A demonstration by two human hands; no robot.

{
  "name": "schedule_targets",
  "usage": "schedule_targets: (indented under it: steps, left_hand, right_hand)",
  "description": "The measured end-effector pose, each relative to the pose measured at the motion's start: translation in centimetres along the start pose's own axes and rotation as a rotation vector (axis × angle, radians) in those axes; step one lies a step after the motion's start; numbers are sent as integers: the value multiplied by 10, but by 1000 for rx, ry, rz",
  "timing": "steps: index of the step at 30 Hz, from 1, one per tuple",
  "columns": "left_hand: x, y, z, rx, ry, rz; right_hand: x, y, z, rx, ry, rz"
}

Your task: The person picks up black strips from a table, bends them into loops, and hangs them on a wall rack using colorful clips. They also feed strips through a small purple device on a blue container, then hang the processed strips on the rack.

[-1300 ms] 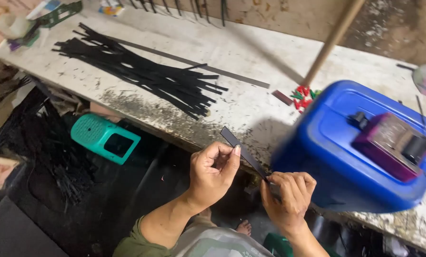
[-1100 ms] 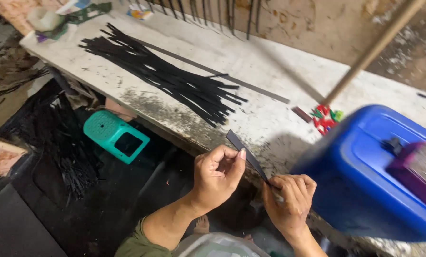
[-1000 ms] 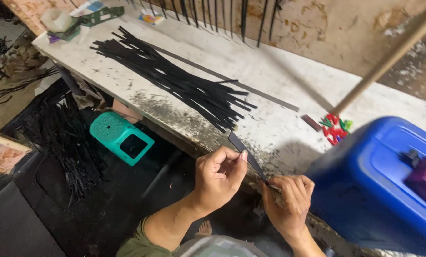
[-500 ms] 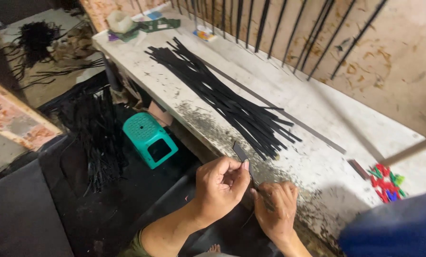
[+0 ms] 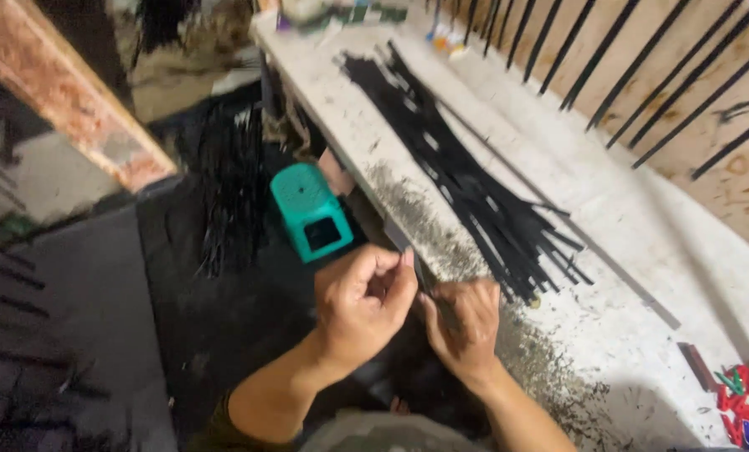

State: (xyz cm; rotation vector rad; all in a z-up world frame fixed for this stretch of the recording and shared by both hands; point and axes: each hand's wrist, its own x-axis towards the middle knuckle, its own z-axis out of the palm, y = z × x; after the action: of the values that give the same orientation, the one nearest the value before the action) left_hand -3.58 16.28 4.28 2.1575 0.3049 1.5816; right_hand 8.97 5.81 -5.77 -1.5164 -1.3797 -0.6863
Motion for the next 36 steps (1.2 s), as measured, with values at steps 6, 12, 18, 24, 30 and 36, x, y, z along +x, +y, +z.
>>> schedule_targets:
  steps: [6,12,18,24,30,36]
  left_hand:
    - [5,-19,-4,-66,126,-5]
    - [13,-46,-5,-65,164,-43]
    - [31,-78,-23,-96,12,-55]
    - [53,-131,-32,-207,26,-71]
    - [78,-169,-47,-223,42,-114]
    - [100,-194,-53,-235,131,-132]
  right_hand:
    - [10,13,26,129,76,-27]
    - [25,19,46,131,81,-68]
    - [52,11,68,-42,0,-123]
    - [78,7,107,-144,30,-113]
    - [104,11,139,-197,16,-82]
    - [146,17,168,-214,51,-159]
